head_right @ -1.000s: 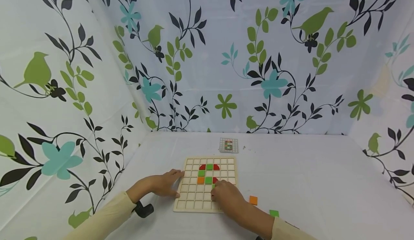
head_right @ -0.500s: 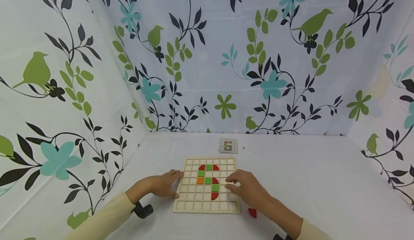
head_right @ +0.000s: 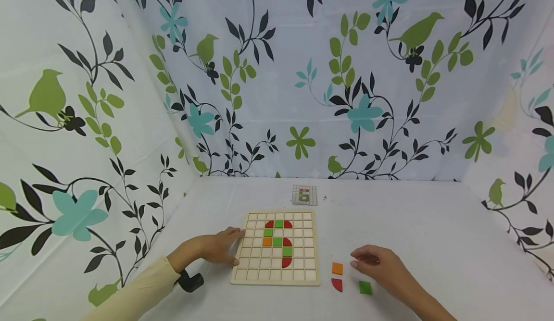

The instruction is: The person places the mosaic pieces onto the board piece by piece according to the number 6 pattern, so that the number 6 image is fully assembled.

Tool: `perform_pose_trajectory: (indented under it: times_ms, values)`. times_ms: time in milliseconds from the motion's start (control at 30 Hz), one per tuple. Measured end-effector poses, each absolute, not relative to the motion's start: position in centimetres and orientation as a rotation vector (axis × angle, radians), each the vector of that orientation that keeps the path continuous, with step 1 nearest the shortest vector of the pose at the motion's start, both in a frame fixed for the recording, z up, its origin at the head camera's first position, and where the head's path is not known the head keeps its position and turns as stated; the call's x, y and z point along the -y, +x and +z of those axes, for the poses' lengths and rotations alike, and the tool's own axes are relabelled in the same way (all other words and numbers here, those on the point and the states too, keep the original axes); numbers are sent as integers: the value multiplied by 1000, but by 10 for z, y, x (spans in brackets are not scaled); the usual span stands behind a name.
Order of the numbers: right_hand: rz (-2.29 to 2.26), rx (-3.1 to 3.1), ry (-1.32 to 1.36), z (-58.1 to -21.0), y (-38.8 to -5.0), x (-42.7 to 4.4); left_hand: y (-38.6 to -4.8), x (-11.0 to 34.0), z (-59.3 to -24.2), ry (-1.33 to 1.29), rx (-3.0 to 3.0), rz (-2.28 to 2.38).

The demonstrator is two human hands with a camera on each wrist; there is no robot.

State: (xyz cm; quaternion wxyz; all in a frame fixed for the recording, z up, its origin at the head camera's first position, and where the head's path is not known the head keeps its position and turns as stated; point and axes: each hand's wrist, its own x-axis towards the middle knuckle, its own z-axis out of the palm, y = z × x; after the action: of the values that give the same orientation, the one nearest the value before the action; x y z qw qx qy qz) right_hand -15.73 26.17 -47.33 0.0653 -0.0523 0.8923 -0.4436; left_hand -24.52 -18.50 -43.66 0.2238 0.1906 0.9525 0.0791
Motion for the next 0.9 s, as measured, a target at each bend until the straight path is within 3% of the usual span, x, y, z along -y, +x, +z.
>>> perform_pose_trajectory:
  times_ms: [267,600,900]
  values:
    - [-1413,-2563,-312,-499,-134,-292,-245,186,-437,520,-2628,230]
    - [-1189,-2672,17,-508,-130,-277,-247,187,-438,535,-2619,240]
    - [-1073,-2829,-502,-514,-128,-291,-246,187,-439,537,-2624,238]
